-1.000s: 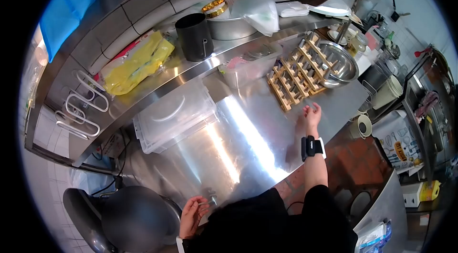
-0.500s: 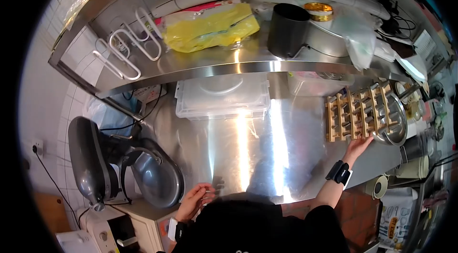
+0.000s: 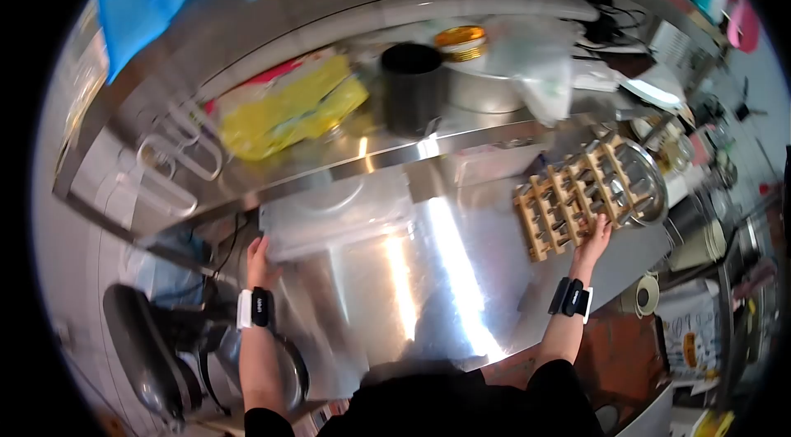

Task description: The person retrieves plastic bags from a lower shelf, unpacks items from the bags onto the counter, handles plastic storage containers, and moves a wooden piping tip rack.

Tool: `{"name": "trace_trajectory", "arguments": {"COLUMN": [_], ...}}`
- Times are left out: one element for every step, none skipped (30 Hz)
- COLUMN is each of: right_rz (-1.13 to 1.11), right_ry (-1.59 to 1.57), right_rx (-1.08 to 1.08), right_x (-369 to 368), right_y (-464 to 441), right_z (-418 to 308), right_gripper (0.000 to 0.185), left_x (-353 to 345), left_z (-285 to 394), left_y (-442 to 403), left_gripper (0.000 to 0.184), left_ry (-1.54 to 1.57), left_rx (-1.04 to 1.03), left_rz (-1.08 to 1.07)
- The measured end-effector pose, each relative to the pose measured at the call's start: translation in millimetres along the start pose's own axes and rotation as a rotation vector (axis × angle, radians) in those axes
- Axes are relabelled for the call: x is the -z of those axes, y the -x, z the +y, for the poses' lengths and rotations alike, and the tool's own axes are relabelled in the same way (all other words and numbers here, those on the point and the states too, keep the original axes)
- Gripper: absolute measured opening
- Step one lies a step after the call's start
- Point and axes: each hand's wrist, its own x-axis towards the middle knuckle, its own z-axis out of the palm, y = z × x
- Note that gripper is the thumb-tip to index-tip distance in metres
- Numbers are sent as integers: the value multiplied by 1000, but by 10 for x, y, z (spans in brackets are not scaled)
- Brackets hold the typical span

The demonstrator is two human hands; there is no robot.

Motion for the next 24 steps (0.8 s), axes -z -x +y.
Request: {"name": "trace_trajectory", "arguments": {"right_rz": [-5,27,30,31,31,22,11,16,19,44,-22,30,79,81,85,86,74,59,39,54,41,31,22,1], "right_ry": [-5,29,27,28,27,27,30,18,5,10,-5,-40,-74,-56,-41,-29,-21,-13,-5,-8,-6,-15,-25,-32], "right_rx": [-1,-15,-19,-27,-39,-42,-24,-5,12,35,4,4,10,23,38,53,47,37,19,12,0,0,4,-2], "right_x": [70,29,109,189,290,440,509,577,647,726,808,732,660,680,712,738,788,852,926,972,983,987,969,948], "right_y": [53,176,232,282,363,400,463,506,550,580,598,663,708,728,756,777,797,810,820,833,842,842,834,822], "right_z": [-40,-216,-351,-418,-480,-524,-611,-679,-729,-758,-785,-857,-924,-965,-1010,-1043,-1074,-1090,-1129,-1149,-1178,-1171,-1168,-1170], "right_gripper": [32,32,32,32,32,33,37,40,42,45,44,44,44,44,43,43,43,43,43,42,42,42,43,44], "left_x": [-18,-39,2,195,308,140,-54,-250,-253,-260,-277,-424,-561,-753,-914,-1017,-1066,-1092,-1086,-1114,-1205,-1299,-1386,-1481], "left_z": [99,101,42,-178,-322,-194,-41,97,12,-149,-286,-321,-332,-250,-170,-112,-131,-184,-233,-264,-284,-309,-350,-394], "left_y": [-130,-298,-472,-848,-1148,-995,-606,-329,-408,-537,-676,-631,-572,-434,-311,-230,-265,-351,-369,-353,-305,-267,-247,-230], "left_gripper": [74,77,81,83,84,80,76,66,65,63,61,59,59,59,60,58,57,56,55,54,53,51,51,50], "left_ry": [-45,-46,-49,-106,-164,-128,-92,-110,-104,-94,-77,-74,-73,-69,-66,-47,-49,-50,-51,-36,-20,-2,15,34], "left_rx": [46,66,90,13,-65,-51,-30,-25,-47,-71,-93,-157,-127,-99,-74,-94,-111,-125,-139,-154,-169,-186,-184,-182], "left_rz": [-82,-138,-188,-250,-308,-283,-250,-199,-274,-348,-422,-444,-401,-363,-329,-350,-370,-386,-391,-407,-418,-432,-437,-444]}}
